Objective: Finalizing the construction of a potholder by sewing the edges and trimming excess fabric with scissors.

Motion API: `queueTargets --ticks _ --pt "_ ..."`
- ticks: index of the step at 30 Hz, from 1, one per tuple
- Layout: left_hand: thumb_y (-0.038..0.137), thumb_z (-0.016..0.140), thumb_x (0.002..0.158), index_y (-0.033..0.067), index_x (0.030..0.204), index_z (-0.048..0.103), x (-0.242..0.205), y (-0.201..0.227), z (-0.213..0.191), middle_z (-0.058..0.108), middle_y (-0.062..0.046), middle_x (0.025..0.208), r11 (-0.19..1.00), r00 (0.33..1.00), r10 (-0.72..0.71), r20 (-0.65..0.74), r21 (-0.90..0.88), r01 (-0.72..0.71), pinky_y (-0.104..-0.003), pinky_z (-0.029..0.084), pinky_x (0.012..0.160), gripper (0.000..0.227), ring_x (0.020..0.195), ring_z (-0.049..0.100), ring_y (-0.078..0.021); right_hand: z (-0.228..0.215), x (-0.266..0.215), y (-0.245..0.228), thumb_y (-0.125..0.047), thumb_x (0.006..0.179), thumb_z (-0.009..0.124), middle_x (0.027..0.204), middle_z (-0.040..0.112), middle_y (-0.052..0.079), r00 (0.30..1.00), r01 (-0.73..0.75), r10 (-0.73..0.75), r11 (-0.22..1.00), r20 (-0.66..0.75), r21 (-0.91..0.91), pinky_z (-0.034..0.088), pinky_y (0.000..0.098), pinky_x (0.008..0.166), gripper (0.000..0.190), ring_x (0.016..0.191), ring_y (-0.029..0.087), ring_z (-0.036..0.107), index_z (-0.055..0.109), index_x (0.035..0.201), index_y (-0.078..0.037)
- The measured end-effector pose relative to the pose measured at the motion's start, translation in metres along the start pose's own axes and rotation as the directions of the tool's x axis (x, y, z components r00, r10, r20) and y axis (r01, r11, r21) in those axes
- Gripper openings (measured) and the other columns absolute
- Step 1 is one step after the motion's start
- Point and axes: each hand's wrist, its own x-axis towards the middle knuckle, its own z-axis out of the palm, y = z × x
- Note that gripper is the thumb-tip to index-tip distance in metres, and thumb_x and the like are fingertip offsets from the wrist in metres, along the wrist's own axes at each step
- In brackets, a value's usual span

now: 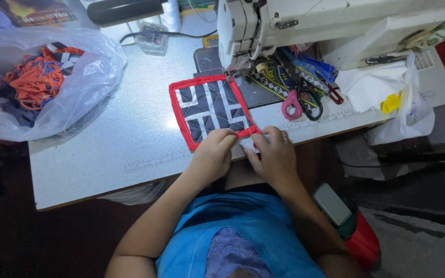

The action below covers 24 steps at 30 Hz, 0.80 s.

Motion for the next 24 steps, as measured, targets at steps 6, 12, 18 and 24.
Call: queueTargets --ticks 6,12,18,24 --pt "-0.004 0.059 0.088 0.0009 0.098 0.069 0.0 0.008 -0.008 0.069 -0.014 0.106 0.999 0.998 -0.032 -0.057 -0.019 0.031 -0.043 0.057 0.082 0.015 0.097 0.067 -0.0386 0.002 -0.005 0.002 -0.033 0.104 0.057 0.09 0.068 0.009 0.837 -0.518 0.444 0.832 0.319 0.2 0.057 0.0427 0.069 0.019 0.081 0.036 0.071 0.066 0.104 -0.017" --pt "0.003 0.058 0.095 0.0022 0.125 0.061 -0.002 0.065 -0.006 0.07 -0.016 0.113 0.524 0.783 -0.575 0.236 -0.628 0.575 -0.042 0.057 0.089 0.03 0.105 0.066 -0.0318 0.017 -0.018 0.022 -0.02 0.095 0.069 0.074 0.073 0.005 0.676 -0.711 0.52 0.274 0.522 0.647 0.051 0.0274 0.058 0.019 0.065 0.016 0.067 0.062 0.112 -0.015" --pt "0.019 0.048 0.107 -0.0069 0.142 0.05 0.026 0.077 0.031 0.061 -0.028 0.127 -0.235 0.417 -0.708 0.57 -0.747 0.622 -0.051 0.056 0.094 0.044 0.114 0.066 -0.0358 0.007 -0.02 0.014 -0.013 0.096 0.069 0.076 0.068 0.013 0.682 -0.625 0.45 -0.05 0.576 0.779 0.046 0.0256 0.031 0.034 0.044 0.016 0.061 0.054 0.124 -0.001" --pt "0.025 0.06 0.104 0.006 0.117 0.066 0.04 0.073 0.056 0.067 -0.01 0.096 -0.344 0.187 -0.803 0.566 -0.696 0.631 -0.036 0.06 0.071 0.024 0.087 0.07 -0.0274 -0.035 -0.008 -0.002 -0.015 0.096 0.067 0.081 0.072 0.015 0.638 -0.726 0.506 0.143 0.58 0.673 0.047 0.0267 0.029 0.034 0.048 0.018 0.064 0.063 0.127 -0.002"
